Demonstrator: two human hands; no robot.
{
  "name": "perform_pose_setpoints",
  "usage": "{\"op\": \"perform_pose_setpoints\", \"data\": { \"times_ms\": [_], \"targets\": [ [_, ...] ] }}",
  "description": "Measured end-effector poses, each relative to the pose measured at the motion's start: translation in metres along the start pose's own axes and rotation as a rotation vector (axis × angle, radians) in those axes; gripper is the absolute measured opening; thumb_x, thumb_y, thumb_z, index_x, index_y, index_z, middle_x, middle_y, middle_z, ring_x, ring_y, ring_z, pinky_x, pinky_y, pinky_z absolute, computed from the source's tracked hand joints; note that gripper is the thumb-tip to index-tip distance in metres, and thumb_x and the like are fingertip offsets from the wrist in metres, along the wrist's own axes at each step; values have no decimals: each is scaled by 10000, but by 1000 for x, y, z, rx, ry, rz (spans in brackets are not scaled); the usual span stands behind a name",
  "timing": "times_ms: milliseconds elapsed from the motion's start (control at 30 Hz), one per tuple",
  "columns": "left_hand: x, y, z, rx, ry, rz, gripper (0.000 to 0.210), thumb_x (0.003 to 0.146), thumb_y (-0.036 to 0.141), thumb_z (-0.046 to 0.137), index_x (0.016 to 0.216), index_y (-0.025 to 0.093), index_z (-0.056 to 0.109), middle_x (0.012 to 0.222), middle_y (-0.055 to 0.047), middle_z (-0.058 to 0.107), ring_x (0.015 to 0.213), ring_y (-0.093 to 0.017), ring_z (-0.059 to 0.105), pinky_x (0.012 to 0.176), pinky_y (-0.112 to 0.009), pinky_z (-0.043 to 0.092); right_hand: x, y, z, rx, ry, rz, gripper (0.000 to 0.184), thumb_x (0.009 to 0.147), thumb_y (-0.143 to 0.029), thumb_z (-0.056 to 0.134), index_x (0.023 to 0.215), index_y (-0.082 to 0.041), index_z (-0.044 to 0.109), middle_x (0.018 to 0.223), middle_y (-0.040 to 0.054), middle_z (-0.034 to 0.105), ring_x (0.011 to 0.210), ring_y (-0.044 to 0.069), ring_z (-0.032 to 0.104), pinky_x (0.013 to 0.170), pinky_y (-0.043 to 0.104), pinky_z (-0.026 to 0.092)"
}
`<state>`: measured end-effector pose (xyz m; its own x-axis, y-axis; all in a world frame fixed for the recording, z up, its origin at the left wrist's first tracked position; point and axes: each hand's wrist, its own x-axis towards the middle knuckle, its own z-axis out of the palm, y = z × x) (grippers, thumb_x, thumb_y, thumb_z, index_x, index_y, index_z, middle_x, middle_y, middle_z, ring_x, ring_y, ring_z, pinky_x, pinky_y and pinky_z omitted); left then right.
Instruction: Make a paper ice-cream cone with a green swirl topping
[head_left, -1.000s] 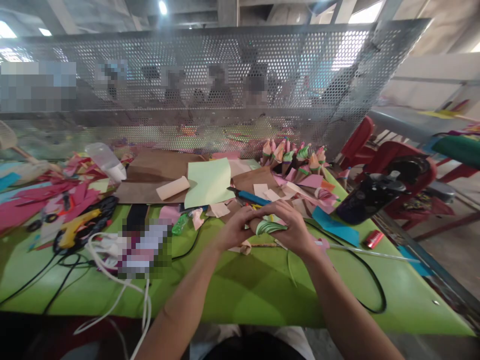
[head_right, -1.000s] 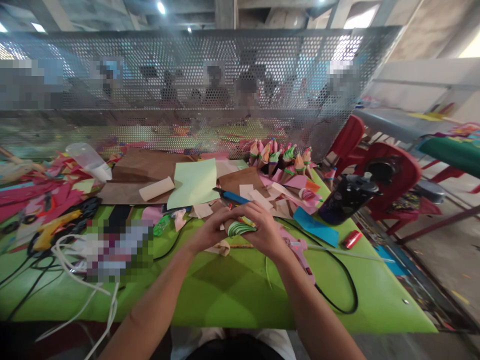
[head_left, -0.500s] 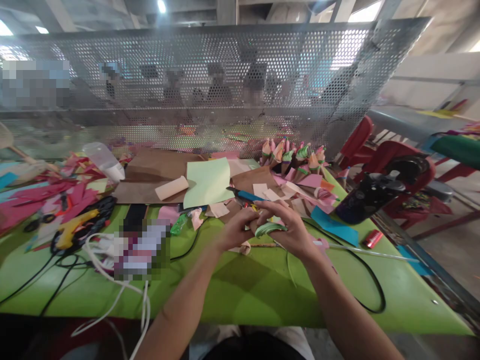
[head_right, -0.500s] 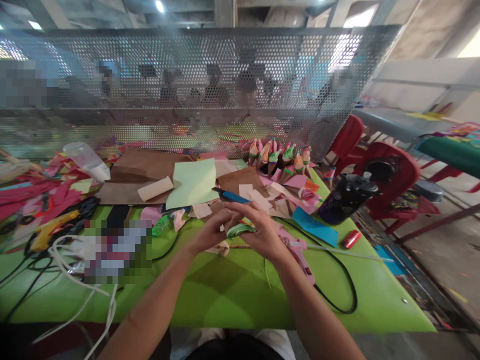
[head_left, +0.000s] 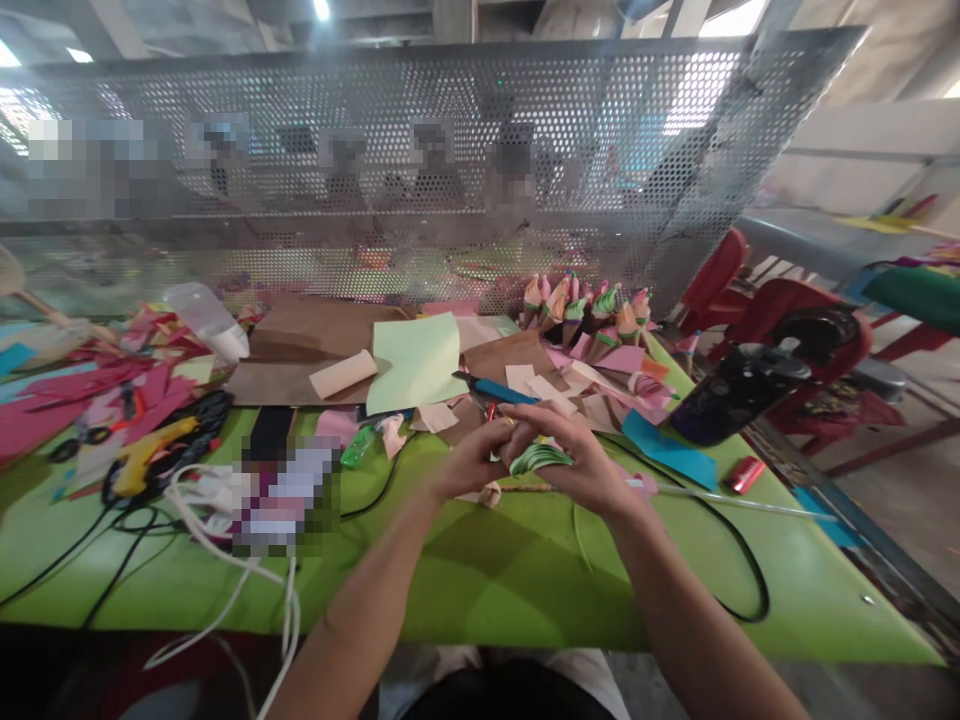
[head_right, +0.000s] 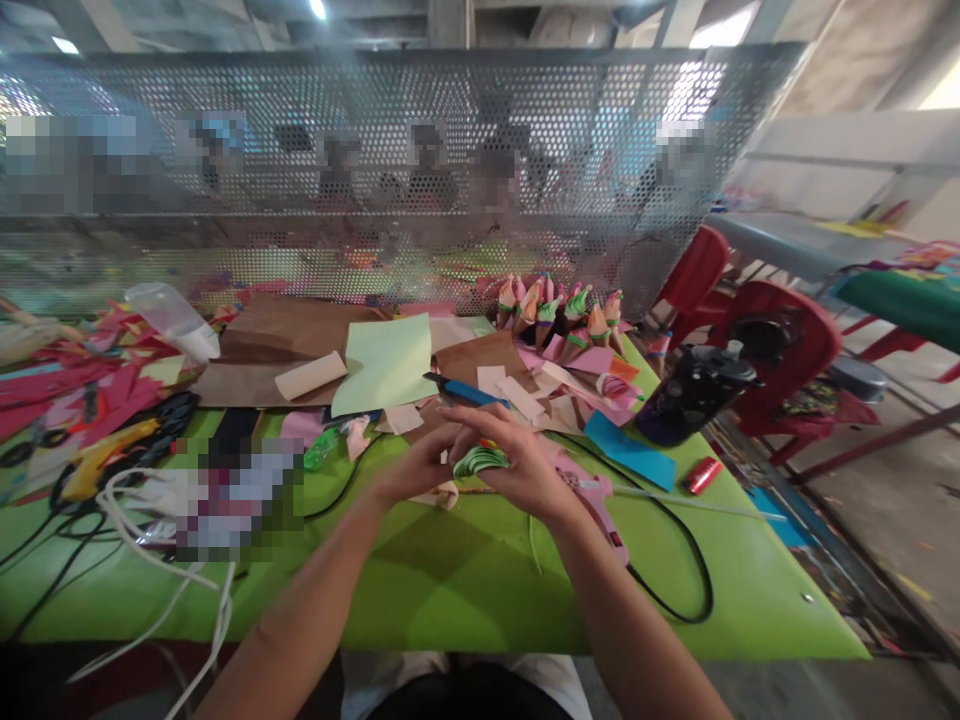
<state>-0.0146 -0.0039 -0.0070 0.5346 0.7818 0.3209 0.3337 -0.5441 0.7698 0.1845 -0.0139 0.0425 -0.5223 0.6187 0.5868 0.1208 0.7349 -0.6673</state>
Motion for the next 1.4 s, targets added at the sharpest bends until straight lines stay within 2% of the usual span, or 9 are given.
{"op": "perform_pose_setpoints", "data": {
  "times_ms": [100, 167, 267, 400, 567, 767, 1033, 1200, 1400],
  "targets": [
    [1, 1, -1, -103, 46, 59, 201, 895, 249, 653, 1086, 192, 671, 1221, -105, 673, 1176, -264, 601, 1040, -428, 492, 0, 3, -1, -37, 63, -17, 648, 847, -73, 605, 1439, -332, 552, 1248, 45, 727, 1142, 248, 653, 973, 414, 528],
    [2, 1, -2, -96, 64, 78, 246, 907, 256, 643, 1147, 209, 663, 1255, -106, 651, 1203, -260, 589, 1063, -428, 478, 0, 5, -1, -61, 100, -26, 625, 849, -103, 630, 1430, -322, 558, 1318, 60, 694, 1172, 260, 648, 980, 418, 528],
    [2, 1, -3, -19, 75, 57, 244, 910, 237, 628, 1150, 202, 654, 1125, -86, 657, 1088, -237, 605, 976, -387, 512, 1, 6, 0, -72, 118, -18, 576, 862, -124, 643, 1406, -303, 580, 1091, 45, 749, 1041, 248, 674, 942, 407, 531],
    [2, 5, -3, 52, 93, 16, 67, 888, 220, 648, 944, 183, 648, 1005, -63, 640, 990, -216, 581, 884, -335, 511, 2, 6, 2, -66, 105, -17, 538, 880, -122, 633, 1388, -293, 593, 902, 8, 736, 923, 224, 662, 902, 384, 520],
    [3, 5, -2, 23, 145, 44, 71, 888, 199, 639, 953, 171, 641, 1033, -78, 634, 987, -213, 585, 873, -330, 504, 2, 7, 2, -32, 139, -21, 590, 845, -95, 667, 1390, -309, 590, 1033, 20, 745, 1005, 226, 670, 930, 378, 519],
    [4, 7, -2, 40, 124, 23, 76, 864, 146, 623, 925, 185, 643, 986, -46, 632, 937, -188, 566, 847, -298, 494, 2, 4, 1, -54, 127, -12, 619, 811, -47, 579, 1376, -298, 606, 866, -3, 736, 897, 217, 669, 867, 370, 529],
    [5, 1, 1, 31, 164, 51, 127, 864, 144, 613, 973, 190, 661, 997, -52, 650, 959, -200, 578, 865, -317, 493, 2, 3, 2, -33, 105, -33, 660, 761, -6, 564, 1343, -311, 625, 960, 10, 757, 948, 227, 671, 864, 369, 538],
    [5, 7, -1, 51, 252, 87, 168, 868, 141, 639, 1018, 200, 688, 1024, -70, 629, 1019, -223, 574, 911, -350, 467, 3, 5, 0, -111, 176, -43, 587, 818, -99, 662, 1365, -305, 603, 1143, 47, 756, 1053, 265, 686, 905, 402, 527],
    [7, 9, -1, 184, 333, 145, 159, 869, 111, 623, 980, 208, 681, 1030, -71, 626, 1003, -223, 553, 883, -353, 441, 4, 5, 2, -147, 225, -85, 507, 850, -131, 690, 1318, -317, 629, 942, 6, 767, 902, 235, 709, 863, 383, 515]
  ]
}}
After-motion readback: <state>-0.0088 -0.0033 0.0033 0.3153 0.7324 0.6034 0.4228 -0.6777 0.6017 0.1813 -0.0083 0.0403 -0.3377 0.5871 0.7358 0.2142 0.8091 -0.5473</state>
